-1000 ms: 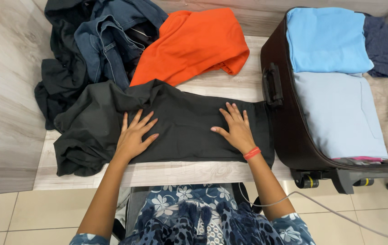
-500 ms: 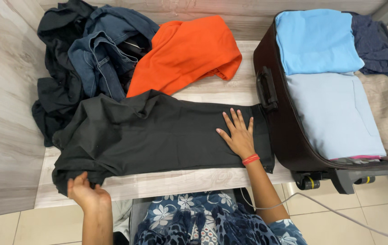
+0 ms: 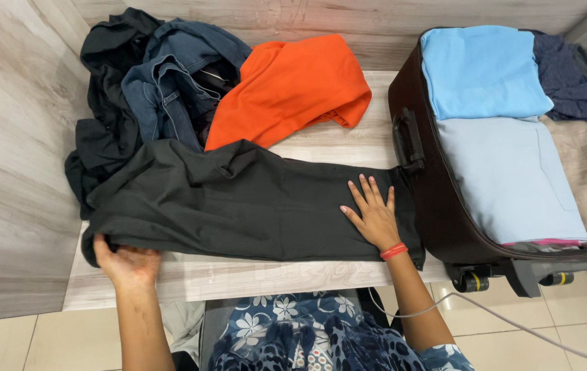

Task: The person folds various articles of clothing, including light blue pants, dark blue shorts, and black pants, on a wooden surface. They then place the folded items into an open suitcase. The person handles the clothes one by one, smoothing and folding them before stacking them inside the luggage.

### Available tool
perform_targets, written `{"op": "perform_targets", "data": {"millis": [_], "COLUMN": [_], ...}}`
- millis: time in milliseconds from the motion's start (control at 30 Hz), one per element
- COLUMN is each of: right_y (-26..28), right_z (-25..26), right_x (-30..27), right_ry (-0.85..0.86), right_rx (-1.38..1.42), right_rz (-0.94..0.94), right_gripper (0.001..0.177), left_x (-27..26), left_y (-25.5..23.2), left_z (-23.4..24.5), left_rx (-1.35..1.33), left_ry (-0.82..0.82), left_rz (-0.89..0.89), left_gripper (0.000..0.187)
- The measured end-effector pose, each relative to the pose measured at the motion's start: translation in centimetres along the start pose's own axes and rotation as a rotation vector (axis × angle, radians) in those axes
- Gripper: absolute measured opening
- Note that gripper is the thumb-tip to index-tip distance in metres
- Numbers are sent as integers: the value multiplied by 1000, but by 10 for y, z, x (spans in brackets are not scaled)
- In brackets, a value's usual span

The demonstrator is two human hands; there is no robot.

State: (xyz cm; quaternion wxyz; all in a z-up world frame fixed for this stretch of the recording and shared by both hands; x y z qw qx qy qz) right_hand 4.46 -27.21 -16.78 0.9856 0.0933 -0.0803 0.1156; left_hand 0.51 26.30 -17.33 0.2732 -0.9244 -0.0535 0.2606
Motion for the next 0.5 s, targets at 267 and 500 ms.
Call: {"op": "perform_targets", "data": {"millis": [267, 500], "right_y": [1, 1], "right_z": [5, 9], "right_x": [-4, -5], "right_ry": [-3, -25], "right_rx": [42, 113], "right_rz": [-21, -27], "right_gripper": [71, 71], "left_x": [30, 4], "left_y": [-67, -58], "left_z": [16, 0], "left_rx": [-197, -103], "left_ry": [201, 192], "left_rz": [-305, -270], "left_gripper": [67, 62]}}
Point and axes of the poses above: each hand's wrist, its own x-axis towards the middle knuckle, its own z-axis out of the back of the hand, y = z × x, the point moved 8 cm from there along x, towards the middle knuckle, and after that the axes turned 6 degrees about z, right-handed, at the moved point
